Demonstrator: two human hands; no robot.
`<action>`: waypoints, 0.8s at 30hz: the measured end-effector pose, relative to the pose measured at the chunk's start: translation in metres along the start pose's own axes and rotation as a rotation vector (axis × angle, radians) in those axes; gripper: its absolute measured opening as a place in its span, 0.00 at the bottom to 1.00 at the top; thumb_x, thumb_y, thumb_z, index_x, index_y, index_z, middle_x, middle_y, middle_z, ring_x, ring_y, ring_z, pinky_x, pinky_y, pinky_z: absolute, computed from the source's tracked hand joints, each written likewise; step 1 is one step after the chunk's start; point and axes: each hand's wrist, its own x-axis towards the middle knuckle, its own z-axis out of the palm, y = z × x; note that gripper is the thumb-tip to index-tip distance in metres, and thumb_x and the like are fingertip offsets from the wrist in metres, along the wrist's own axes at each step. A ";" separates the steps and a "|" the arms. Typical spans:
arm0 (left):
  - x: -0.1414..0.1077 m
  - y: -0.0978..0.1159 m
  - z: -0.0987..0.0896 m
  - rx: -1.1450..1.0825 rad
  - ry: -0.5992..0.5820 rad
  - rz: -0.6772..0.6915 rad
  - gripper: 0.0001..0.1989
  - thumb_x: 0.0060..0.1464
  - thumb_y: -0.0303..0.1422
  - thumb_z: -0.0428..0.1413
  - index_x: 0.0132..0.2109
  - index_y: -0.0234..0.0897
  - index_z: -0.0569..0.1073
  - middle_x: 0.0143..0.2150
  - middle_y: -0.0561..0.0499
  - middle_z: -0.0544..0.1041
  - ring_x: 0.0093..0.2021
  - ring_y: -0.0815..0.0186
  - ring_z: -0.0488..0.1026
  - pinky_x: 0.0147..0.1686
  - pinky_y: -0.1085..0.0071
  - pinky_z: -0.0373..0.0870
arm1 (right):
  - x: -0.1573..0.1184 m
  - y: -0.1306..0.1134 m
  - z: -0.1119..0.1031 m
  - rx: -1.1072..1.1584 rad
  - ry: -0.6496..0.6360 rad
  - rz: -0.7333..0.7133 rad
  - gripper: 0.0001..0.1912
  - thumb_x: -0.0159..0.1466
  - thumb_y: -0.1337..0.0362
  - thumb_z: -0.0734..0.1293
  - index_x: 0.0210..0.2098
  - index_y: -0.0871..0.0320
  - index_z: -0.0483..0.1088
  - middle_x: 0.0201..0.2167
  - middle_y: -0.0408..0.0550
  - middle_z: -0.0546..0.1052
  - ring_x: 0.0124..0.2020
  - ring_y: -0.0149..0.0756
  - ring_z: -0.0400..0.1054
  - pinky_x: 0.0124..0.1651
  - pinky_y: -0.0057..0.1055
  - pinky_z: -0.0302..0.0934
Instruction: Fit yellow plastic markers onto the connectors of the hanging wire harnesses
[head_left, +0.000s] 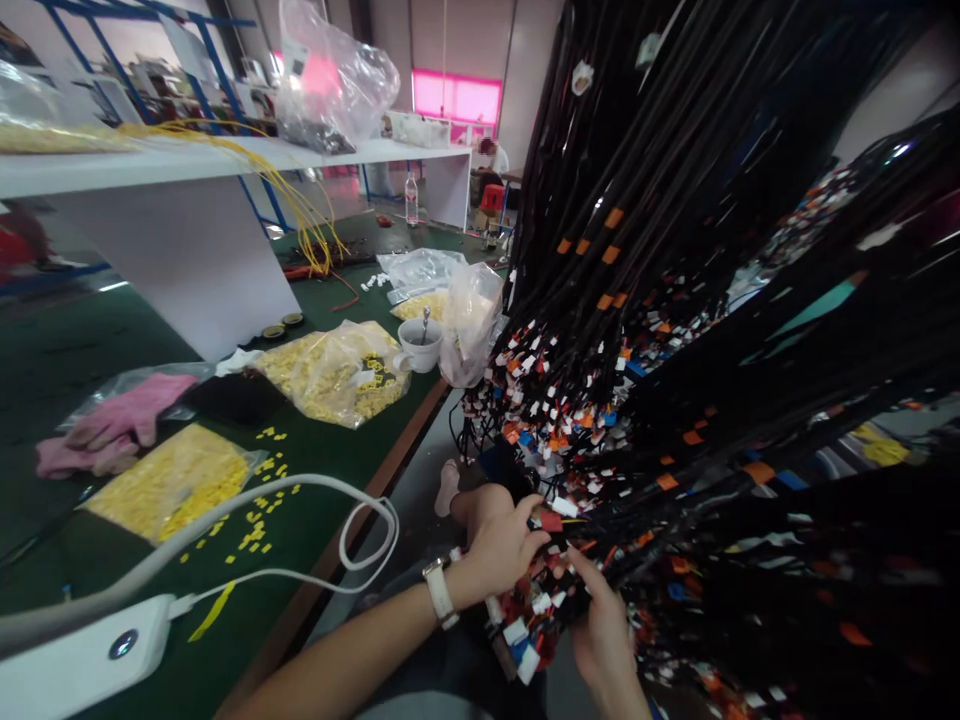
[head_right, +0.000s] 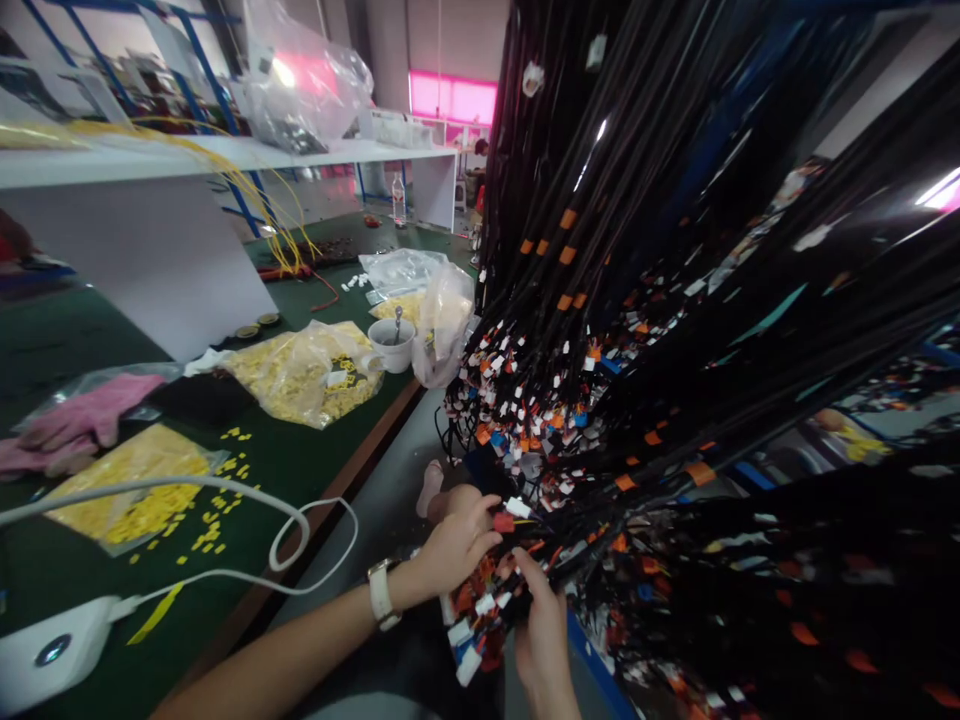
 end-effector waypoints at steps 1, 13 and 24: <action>0.004 -0.002 -0.001 0.005 0.025 0.018 0.22 0.56 0.37 0.47 0.57 0.37 0.60 0.43 0.45 0.73 0.44 0.59 0.69 0.45 0.66 0.62 | 0.001 0.000 0.000 0.011 -0.001 0.008 0.10 0.43 0.61 0.73 0.23 0.57 0.72 0.20 0.39 0.74 0.23 0.33 0.66 0.28 0.29 0.61; -0.006 0.009 -0.010 0.475 -0.064 0.176 0.19 0.60 0.39 0.40 0.52 0.38 0.64 0.34 0.43 0.75 0.34 0.59 0.72 0.36 0.67 0.64 | 0.026 0.006 -0.004 0.126 -0.033 0.018 0.16 0.47 0.58 0.74 0.35 0.54 0.72 0.29 0.38 0.76 0.29 0.31 0.68 0.32 0.26 0.62; -0.005 0.009 -0.002 0.556 -0.108 0.191 0.18 0.60 0.37 0.36 0.50 0.34 0.63 0.31 0.42 0.72 0.31 0.59 0.72 0.34 0.65 0.66 | 0.030 0.010 -0.010 0.006 -0.131 0.017 0.13 0.44 0.58 0.75 0.26 0.56 0.72 0.20 0.38 0.72 0.24 0.31 0.65 0.32 0.29 0.62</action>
